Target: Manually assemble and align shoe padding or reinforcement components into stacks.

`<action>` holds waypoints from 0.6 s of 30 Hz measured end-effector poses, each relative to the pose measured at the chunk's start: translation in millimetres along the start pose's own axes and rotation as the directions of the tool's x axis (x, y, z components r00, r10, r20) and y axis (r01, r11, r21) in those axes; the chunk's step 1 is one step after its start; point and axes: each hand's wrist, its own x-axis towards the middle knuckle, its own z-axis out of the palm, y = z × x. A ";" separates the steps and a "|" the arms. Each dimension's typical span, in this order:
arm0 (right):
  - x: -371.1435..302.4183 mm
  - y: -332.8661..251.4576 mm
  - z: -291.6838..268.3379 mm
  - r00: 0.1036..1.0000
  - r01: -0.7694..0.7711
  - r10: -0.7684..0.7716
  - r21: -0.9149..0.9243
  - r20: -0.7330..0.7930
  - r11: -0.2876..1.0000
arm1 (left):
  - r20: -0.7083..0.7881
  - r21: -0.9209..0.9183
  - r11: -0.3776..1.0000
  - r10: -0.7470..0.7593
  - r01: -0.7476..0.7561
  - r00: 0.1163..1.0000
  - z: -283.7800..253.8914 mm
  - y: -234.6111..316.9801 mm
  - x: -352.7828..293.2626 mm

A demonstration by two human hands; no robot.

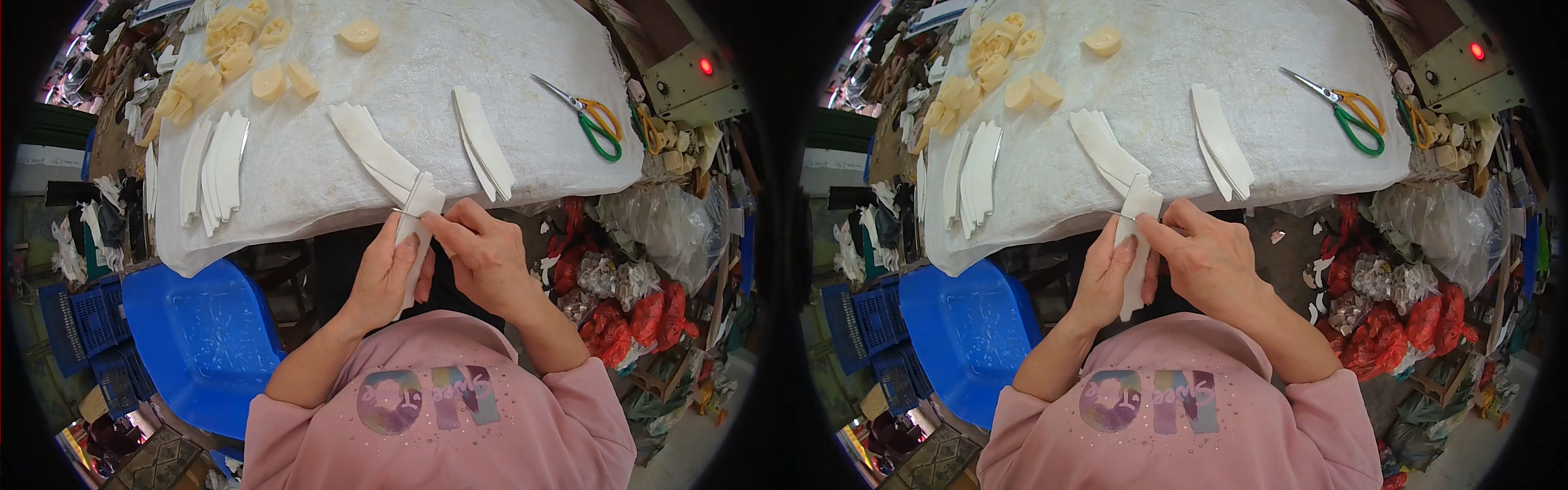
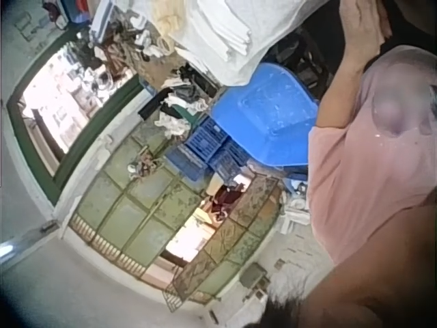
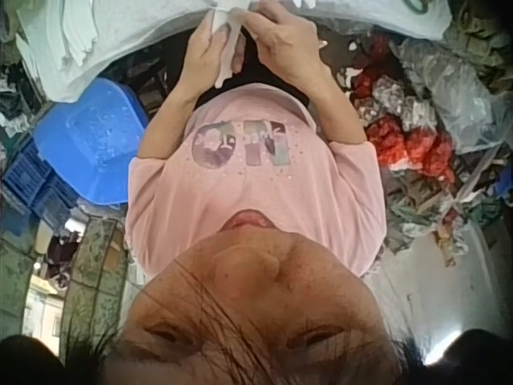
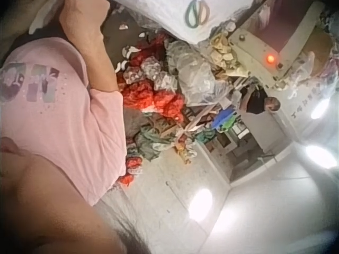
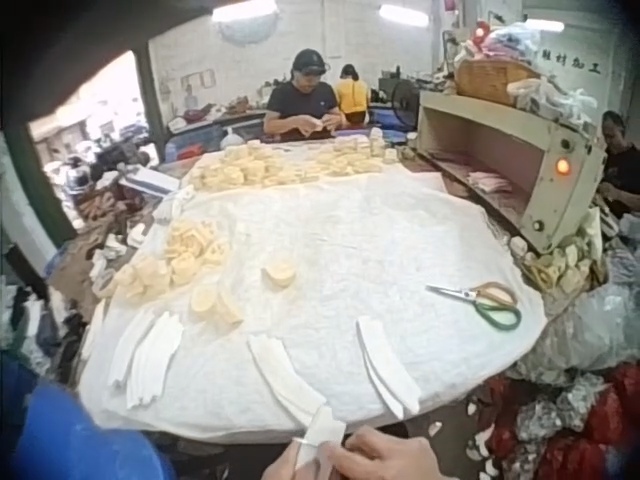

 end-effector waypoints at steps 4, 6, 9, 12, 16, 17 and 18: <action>-0.7 14.8 10.6 0.998 0.015 0.007 0.363 -0.058 0.931 | -0.083 -0.278 0.960 -0.039 0.014 0.996 7.5 -9.9 1.3; -1.6 16.1 8.3 0.999 -0.026 0.035 0.529 -0.008 0.849 | -0.075 -0.315 0.949 0.004 -0.027 0.997 3.6 -12.6 3.0; -2.8 15.6 -1.6 0.987 -0.142 0.033 0.752 0.158 0.644 | -0.089 -0.337 0.941 -0.077 0.043 0.993 5.5 -8.1 4.7; -6.5 14.7 -15.0 0.925 -0.151 -0.196 0.790 0.324 0.594 | -0.200 -0.355 0.931 -0.158 0.079 0.967 2.3 -7.1 5.9; -23.8 13.4 -35.7 0.634 -0.031 -0.463 0.618 0.620 0.786 | -0.248 -0.604 0.797 -0.201 0.011 0.948 -25.1 3.5 10.1; -30.6 19.8 -35.6 0.633 0.029 -0.371 0.458 0.679 0.889 | -0.259 -0.631 0.770 -0.096 -0.093 0.961 -30.5 15.2 9.6; -35.1 23.5 -32.0 0.586 -0.030 -0.087 0.128 0.806 0.991 | -0.263 -0.552 0.819 0.007 -0.156 0.965 -31.8 25.4 5.8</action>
